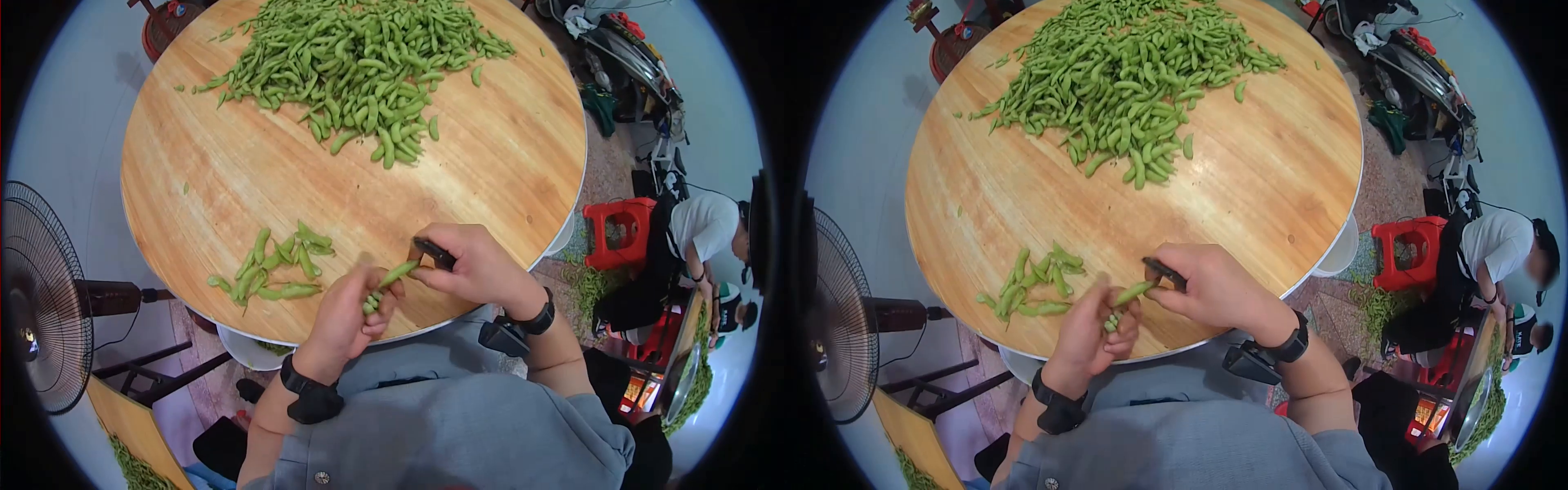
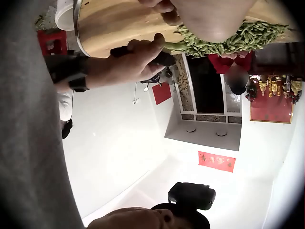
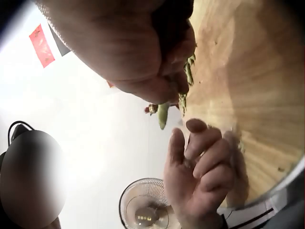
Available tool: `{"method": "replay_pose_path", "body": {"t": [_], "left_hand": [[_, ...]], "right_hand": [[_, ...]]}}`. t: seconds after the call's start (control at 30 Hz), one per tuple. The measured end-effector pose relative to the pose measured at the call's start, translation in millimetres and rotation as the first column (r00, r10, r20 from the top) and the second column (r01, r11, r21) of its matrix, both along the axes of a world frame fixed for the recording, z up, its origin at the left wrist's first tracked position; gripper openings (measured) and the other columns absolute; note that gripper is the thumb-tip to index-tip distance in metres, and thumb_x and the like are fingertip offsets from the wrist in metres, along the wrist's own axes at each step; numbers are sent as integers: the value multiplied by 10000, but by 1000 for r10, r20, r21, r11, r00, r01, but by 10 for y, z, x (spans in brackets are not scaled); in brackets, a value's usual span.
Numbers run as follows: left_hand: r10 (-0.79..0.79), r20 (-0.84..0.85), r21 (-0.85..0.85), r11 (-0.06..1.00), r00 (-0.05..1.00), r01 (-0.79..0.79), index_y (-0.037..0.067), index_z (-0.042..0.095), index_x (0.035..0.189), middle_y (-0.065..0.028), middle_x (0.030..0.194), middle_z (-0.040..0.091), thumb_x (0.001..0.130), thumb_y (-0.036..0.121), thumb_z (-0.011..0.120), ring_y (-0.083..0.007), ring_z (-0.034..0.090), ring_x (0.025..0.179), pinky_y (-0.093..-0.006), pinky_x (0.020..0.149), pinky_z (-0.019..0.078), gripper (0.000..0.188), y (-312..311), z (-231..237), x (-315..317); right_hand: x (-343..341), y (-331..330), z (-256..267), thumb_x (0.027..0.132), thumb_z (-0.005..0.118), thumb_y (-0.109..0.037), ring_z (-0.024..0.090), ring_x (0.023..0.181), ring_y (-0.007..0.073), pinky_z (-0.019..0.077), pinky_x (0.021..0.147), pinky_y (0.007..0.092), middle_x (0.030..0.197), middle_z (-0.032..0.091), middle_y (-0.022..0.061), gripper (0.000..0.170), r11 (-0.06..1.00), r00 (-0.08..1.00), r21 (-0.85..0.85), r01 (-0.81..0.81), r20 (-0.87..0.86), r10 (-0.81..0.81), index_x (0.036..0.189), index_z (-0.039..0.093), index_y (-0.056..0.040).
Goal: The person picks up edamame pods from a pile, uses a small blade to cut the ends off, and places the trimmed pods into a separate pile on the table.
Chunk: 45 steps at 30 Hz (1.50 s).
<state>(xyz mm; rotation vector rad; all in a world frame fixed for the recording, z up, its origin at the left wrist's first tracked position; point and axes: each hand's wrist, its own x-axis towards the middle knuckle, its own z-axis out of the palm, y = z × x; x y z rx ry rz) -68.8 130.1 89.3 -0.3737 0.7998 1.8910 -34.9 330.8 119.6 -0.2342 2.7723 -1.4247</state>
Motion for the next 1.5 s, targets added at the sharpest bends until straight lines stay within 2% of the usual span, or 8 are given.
{"method": "replay_pose_path", "body": {"t": [0.63,0.73,0.8,0.93,1.03,1.1,1.2,1.5], "left_hand": [[-84,-470,-183,983,878,-4,18,550,948,61,618,430,922,161,484,-28,382,493,-185,418,290,159,20,27,95],[-194,-732,-353,928,653,-120,-2,543,892,8,667,482,895,119,512,-80,482,591,-242,498,382,125,22,-24,108],[-425,-897,-438,820,121,-369,-18,529,868,-48,713,509,868,89,536,-124,527,677,-289,566,419,106,25,-38,89],[-446,-895,-409,822,-1,-396,-17,528,874,-74,686,498,855,77,544,-137,532,658,-285,564,417,97,34,-59,67],[-315,-881,-395,900,353,-182,-8,520,865,-45,643,470,885,83,505,-125,481,563,-267,491,379,94,-39,-31,75],[-94,-352,-44,996,931,83,15,509,862,5,573,376,928,150,455,-88,349,459,-229,412,282,159,-86,28,69],[-9,-168,260,964,986,53,38,492,857,45,549,282,956,236,404,-55,229,434,-195,392,191,238,-71,-44,61],[-9,-111,159,987,994,27,47,486,840,42,554,298,943,262,436,-52,261,453,-190,401,214,243,33,-49,156]], "right_hand": [[220,-241,-67,906,389,-105,463,508,67,390,461,218,696,534,21,366,857,905,-504,108,407,125,1264,385,-29],[225,-287,-173,921,375,-87,398,497,37,339,443,188,689,498,-11,382,837,921,-535,116,372,110,1300,361,-43],[214,-317,-211,921,374,-86,385,495,35,328,439,185,679,484,-17,387,822,930,-554,131,356,92,1306,359,-50],[170,-286,-171,913,365,-83,342,460,39,292,408,190,665,441,-5,370,622,815,-717,314,540,211,1282,388,-85],[164,-235,-61,911,364,-89,305,446,33,246,388,185,660,402,-12,350,325,674,-795,513,607,422,1257,409,-109],[183,-231,-67,919,362,-89,262,444,16,202,380,172,644,360,-32,343,226,631,-789,572,599,493,1256,410,-126],[204,-217,-90,927,379,-112,265,436,17,207,375,171,642,361,-33,328,118,633,-805,581,539,556,1254,408,-110],[123,-286,-204,923,467,-173,361,429,34,286,380,194,570,413,-45,135,536,825,-753,381,539,170,964,504,-50]]}}
